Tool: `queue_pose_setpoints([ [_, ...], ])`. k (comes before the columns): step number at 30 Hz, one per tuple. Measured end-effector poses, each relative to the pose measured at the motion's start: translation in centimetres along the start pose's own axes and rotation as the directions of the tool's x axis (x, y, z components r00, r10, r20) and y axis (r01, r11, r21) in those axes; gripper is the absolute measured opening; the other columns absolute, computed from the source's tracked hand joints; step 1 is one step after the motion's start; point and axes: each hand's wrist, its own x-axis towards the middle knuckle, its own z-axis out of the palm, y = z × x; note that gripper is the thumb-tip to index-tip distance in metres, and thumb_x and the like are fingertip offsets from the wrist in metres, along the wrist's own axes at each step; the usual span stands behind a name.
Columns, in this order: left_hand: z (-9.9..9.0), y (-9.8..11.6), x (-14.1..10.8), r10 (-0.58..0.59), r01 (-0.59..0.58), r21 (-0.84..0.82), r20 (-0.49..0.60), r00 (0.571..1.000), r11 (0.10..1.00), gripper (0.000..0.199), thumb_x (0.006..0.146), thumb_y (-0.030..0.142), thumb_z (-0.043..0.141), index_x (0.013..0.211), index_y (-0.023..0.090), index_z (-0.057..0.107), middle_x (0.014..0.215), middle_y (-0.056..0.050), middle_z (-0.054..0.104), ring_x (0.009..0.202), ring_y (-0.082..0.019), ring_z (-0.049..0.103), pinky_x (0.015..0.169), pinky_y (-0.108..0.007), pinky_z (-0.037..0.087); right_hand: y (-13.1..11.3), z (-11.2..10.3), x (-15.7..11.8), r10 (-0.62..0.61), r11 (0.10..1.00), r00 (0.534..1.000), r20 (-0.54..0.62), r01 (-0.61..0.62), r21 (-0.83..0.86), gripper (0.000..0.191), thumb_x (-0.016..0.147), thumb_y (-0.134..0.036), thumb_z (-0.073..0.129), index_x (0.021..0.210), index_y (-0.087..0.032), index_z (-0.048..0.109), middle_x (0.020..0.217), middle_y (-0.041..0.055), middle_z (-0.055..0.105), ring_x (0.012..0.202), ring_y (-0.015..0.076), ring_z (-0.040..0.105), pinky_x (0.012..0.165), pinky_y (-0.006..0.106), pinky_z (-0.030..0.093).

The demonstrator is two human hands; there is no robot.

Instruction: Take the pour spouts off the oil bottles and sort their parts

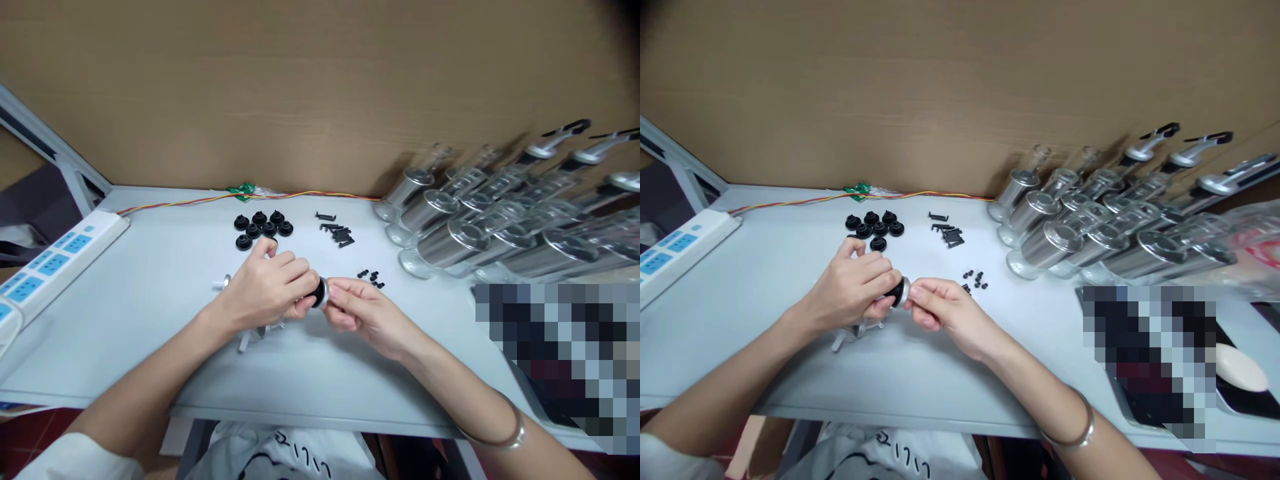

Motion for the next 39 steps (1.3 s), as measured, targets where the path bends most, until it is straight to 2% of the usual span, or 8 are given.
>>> queue_pose_setpoints([
  [6,0.6,-0.2,-0.2,-0.094,0.095,-0.097,0.014,0.996,0.991,0.029,0.095,0.024,0.028,0.076,0.018,0.049,0.063,0.002,0.056,0.056,-0.014,0.044,0.068,-0.034,0.027,-0.1,0.3,-0.4,-0.284,0.834,0.95,-0.129,0.178,-0.523,0.03,0.093,-0.041,0.044,0.08,-0.016,0.054,0.059,-0.0045,0.042,0.052,0.0076,0.035,0.051,0.022,0.029],
  [11,0.5,-0.1,-0.1,-0.188,0.21,-0.265,0.105,0.977,0.941,0.033,0.096,0.029,0.025,0.076,0.018,0.048,0.062,0.003,0.052,0.055,-0.013,0.041,0.068,-0.033,0.027,-0.3,-0.4,-0.4,-0.683,0.197,0.715,0.15,0.378,-0.905,0.022,0.097,-0.026,0.041,0.084,-0.017,0.056,0.067,0.0007,0.054,0.059,0.0107,0.043,0.057,0.024,0.035],
  [14,0.5,0.3,0.1,-0.244,0.283,-0.381,0.148,0.958,0.88,0.039,0.098,0.035,0.018,0.074,0.019,0.045,0.061,0.004,0.05,0.053,-0.012,0.039,0.066,-0.033,0.027,-0.6,-1.1,-0.5,-0.725,-0.187,0.583,0.367,0.346,-0.919,0.022,0.097,-0.024,0.039,0.087,-0.018,0.058,0.062,0.0012,0.054,0.06,0.0137,0.043,0.059,0.028,0.036],
  [19,1.0,0.7,0.1,-0.286,0.354,-0.531,0.21,0.935,0.769,0.047,0.098,0.044,0.011,0.066,0.02,0.036,0.055,0.005,0.042,0.049,-0.011,0.032,0.067,-0.033,0.032,-0.9,-2.1,-0.8,-0.669,-0.487,0.496,0.554,0.27,-0.831,0.013,0.095,-0.021,0.046,0.096,-0.02,0.058,0.067,0.0022,0.06,0.067,0.0155,0.048,0.063,0.031,0.037],
  [26,0.6,0.8,0.1,-0.296,0.492,-0.681,0.393,0.871,0.542,0.047,0.095,0.044,0.016,0.057,0.021,0.031,0.049,0.003,0.031,0.051,-0.013,0.028,0.061,-0.031,0.037,-1.2,-2.1,-0.9,-0.684,-0.564,0.369,0.63,0.281,-0.777,0.016,0.09,-0.016,0.052,0.097,-0.028,0.059,0.075,-0.0005,0.065,0.069,0.0143,0.054,0.063,0.031,0.039],
  [31,-1.1,-1.3,-0.7,-0.445,0.716,-0.606,0.565,0.694,0.346,0.039,0.089,0.038,0.027,0.056,0.02,0.035,0.05,0.003,0.037,0.045,-0.01,0.034,0.045,-0.024,0.03,-0.9,-3.4,-1.6,-0.85,-0.335,0.354,0.389,0.206,-0.919,0.018,0.094,-0.02,0.044,0.107,-0.026,0.055,0.08,0.0049,0.064,0.075,0.0194,0.056,0.07,0.035,0.041],
  [34,-1.7,-3.0,-0.5,-0.546,0.739,-0.419,0.499,0.672,0.527,0.035,0.089,0.04,0.039,0.064,0.018,0.05,0.056,0.003,0.05,0.051,-0.011,0.044,0.049,-0.023,0.032,-0.7,-4.3,-1.3,-0.914,-0.155,0.364,0.18,0.099,-0.983,0.018,0.096,-0.025,0.038,0.104,-0.023,0.055,0.077,0.0064,0.062,0.074,0.0211,0.057,0.071,0.037,0.041],
  [39,0.1,-4.7,0.5,-0.452,0.523,-0.021,0.476,0.755,0.852,0.019,0.086,0.03,0.053,0.095,0.017,0.065,0.086,-0.004,0.067,0.073,-0.018,0.06,0.067,-0.029,0.038,-0.5,-4.3,-0.5,-0.87,-0.19,0.429,0.244,0.165,-0.968,0.014,0.093,-0.022,0.044,0.102,-0.022,0.055,0.085,0.007,0.062,0.08,0.0205,0.057,0.072,0.036,0.042],
])
